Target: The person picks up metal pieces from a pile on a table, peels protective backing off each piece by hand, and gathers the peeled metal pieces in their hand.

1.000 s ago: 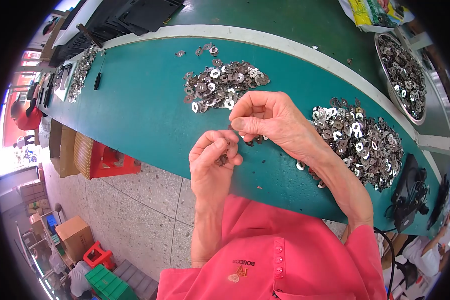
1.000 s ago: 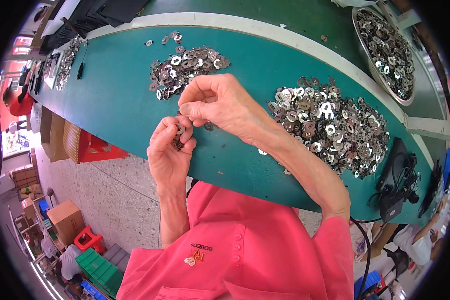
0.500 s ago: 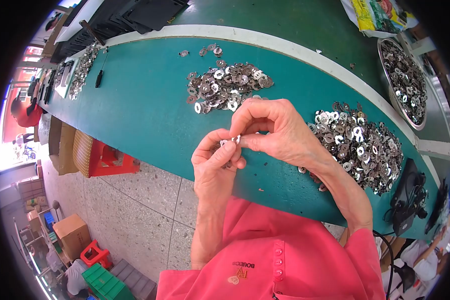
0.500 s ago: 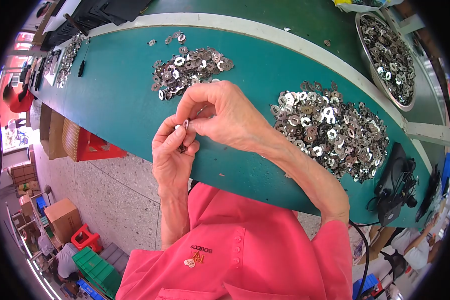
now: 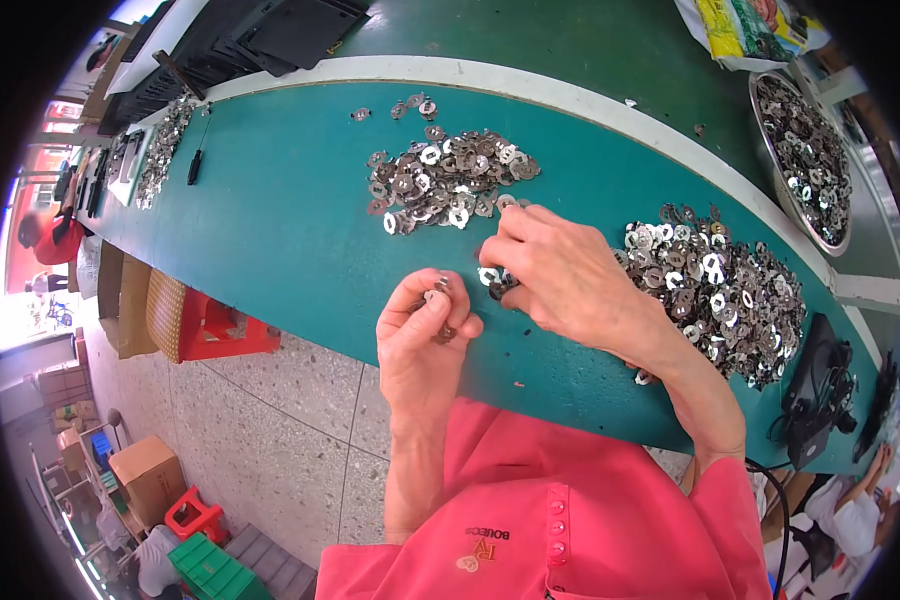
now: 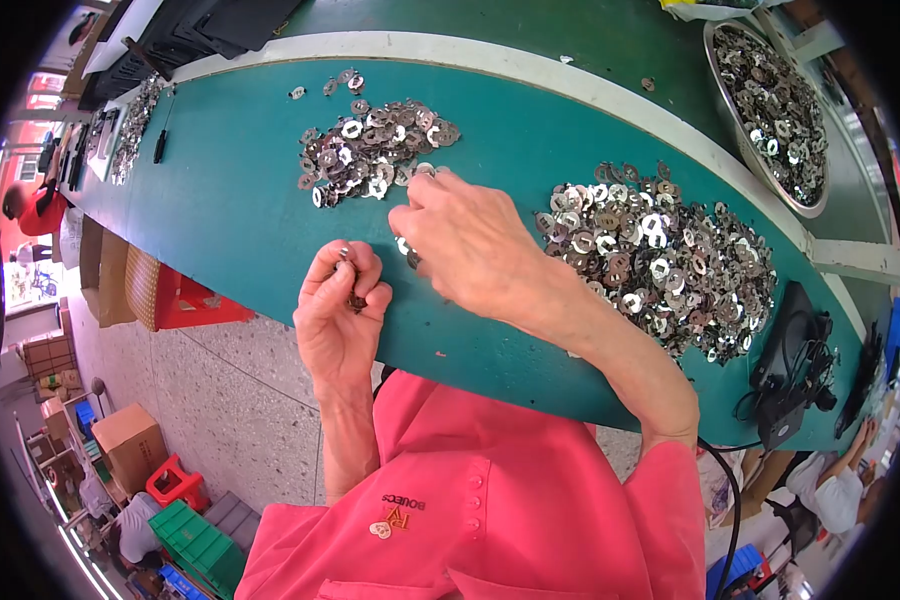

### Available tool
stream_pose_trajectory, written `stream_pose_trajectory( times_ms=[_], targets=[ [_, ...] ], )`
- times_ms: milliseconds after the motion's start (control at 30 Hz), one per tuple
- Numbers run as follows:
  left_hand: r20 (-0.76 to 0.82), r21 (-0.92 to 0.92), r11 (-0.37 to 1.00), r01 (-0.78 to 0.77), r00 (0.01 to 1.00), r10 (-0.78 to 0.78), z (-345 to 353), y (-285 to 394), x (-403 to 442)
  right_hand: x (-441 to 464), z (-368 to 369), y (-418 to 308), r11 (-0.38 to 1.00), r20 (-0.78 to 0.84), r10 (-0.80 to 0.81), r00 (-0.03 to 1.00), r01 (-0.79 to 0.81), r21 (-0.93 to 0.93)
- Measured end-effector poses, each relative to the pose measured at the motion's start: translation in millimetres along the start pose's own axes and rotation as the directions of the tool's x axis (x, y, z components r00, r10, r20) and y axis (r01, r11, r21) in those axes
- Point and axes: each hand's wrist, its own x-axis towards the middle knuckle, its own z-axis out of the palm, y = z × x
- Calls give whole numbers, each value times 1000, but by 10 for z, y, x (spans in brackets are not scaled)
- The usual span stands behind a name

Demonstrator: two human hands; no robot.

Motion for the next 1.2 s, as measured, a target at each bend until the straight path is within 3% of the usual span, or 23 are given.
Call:
stream_pose_trajectory(
  times_ms=[400, 533, 600, 800, 833, 900, 1000, 1100, 1200],
  targets=[
    [-104, 159, 985, -66, 991, 83, 70, 4, -45, 28, -42, 42, 996, 78, 4, 997, -11, 89],
    [-148, 182, 980, -77, 983, 105, 71, 17, -37, -17, -29, -15, 995, 74, -70, 995, 64, 73],
    [-124, 176, 981, -78, 987, 101, 40, 20, -31, -41, 27, -27, 994, 72, -106, 992, 105, 26],
    [-119, 185, 980, -77, 988, 100, 76, 18, -46, 13, 2, -1, 989, 103, -74, 992, 60, 133],
    [-125, 191, 979, -74, 987, 99, 86, 17, -45, 43, -44, 2, 948, 150, 35, 988, -80, 308],
    [-120, 219, 973, -75, 987, 103, 99, 9, -41, 96, -143, 3, 725, 293, 213, 932, -352, 592],
    [-120, 255, 965, -65, 988, 99, 112, -11, -19, 100, -150, 49, 524, 310, 194, 931, -365, 769],
    [-100, 286, 956, -63, 990, 95, 97, -36, -12, 106, -174, 18, 427, 348, 213, 913, -408, 807],
    [-100, 314, 947, -62, 990, 99, 99, -40, -24, 111, -151, 41, 428, 344, 195, 919, -395, 813]
  ],
)
